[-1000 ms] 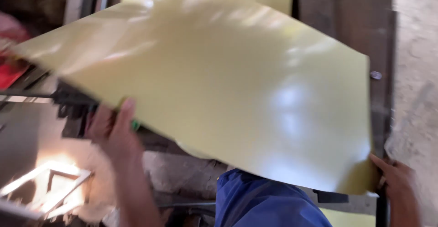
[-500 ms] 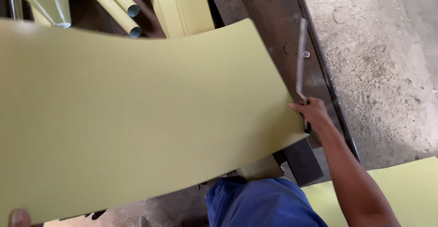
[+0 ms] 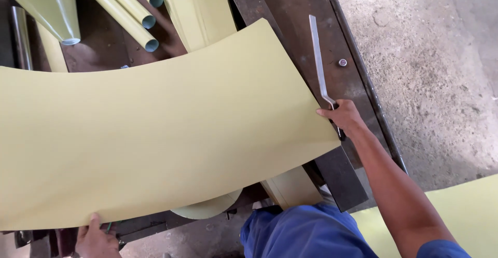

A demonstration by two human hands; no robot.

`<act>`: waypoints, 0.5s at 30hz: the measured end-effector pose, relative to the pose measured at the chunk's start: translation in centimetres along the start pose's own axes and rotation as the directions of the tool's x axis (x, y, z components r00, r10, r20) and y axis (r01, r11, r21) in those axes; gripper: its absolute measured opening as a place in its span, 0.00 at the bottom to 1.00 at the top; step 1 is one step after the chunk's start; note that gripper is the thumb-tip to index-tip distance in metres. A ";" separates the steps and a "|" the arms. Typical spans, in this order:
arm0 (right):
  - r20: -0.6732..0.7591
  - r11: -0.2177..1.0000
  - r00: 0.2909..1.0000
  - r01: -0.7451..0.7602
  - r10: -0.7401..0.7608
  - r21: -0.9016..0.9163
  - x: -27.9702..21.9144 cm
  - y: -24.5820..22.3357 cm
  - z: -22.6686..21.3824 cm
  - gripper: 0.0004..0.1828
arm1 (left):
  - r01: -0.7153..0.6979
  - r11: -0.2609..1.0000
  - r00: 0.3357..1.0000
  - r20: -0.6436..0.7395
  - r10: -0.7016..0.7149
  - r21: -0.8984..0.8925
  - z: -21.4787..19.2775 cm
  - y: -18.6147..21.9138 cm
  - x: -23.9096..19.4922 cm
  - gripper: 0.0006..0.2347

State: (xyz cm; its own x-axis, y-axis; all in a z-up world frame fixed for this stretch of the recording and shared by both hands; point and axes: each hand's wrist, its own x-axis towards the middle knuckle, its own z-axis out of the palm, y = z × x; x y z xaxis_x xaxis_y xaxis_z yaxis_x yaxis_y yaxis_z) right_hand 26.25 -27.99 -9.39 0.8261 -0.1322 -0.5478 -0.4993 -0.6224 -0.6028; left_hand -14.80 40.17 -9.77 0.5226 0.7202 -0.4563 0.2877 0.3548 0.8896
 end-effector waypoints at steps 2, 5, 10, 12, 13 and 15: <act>0.013 1.000 1.000 -0.005 0.005 0.016 -0.6 0.2 -0.9 0.20 | 0.025 0.992 0.997 -0.071 -0.034 -0.124 -1.1 -3.6 2.3 0.20; 0.041 0.999 0.999 -0.034 0.032 0.042 -0.3 0.7 -1.2 0.19 | 0.170 0.910 0.838 -0.542 0.068 0.377 8.2 3.2 -4.7 0.20; 0.160 0.988 0.987 -0.002 -0.023 0.156 1.8 4.5 -1.4 0.19 | -0.110 0.604 0.824 -0.268 0.500 0.789 22.8 4.9 -10.5 0.21; 0.189 0.989 0.981 0.000 -0.028 0.146 2.4 4.5 -1.7 0.21 | -0.211 0.521 0.866 -0.088 0.491 0.827 32.9 4.9 -13.1 0.20; 0.232 0.985 0.973 -0.035 -0.006 0.169 2.0 4.4 -1.9 0.19 | -0.396 0.362 0.843 0.177 0.509 0.844 37.9 4.4 -14.4 0.23; 0.287 0.980 0.958 -0.076 0.021 0.183 1.6 5.1 -2.1 0.17 | -0.561 0.204 0.776 0.424 0.467 0.802 47.5 3.8 -16.9 0.25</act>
State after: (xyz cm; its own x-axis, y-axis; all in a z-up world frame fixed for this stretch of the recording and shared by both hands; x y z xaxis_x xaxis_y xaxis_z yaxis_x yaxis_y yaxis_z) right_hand 25.57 -33.00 -12.13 0.7058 0.0814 -0.7037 -0.6005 -0.4583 -0.6553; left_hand 15.60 1.00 0.34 0.8802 0.4718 0.0523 0.4091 -0.8098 0.4205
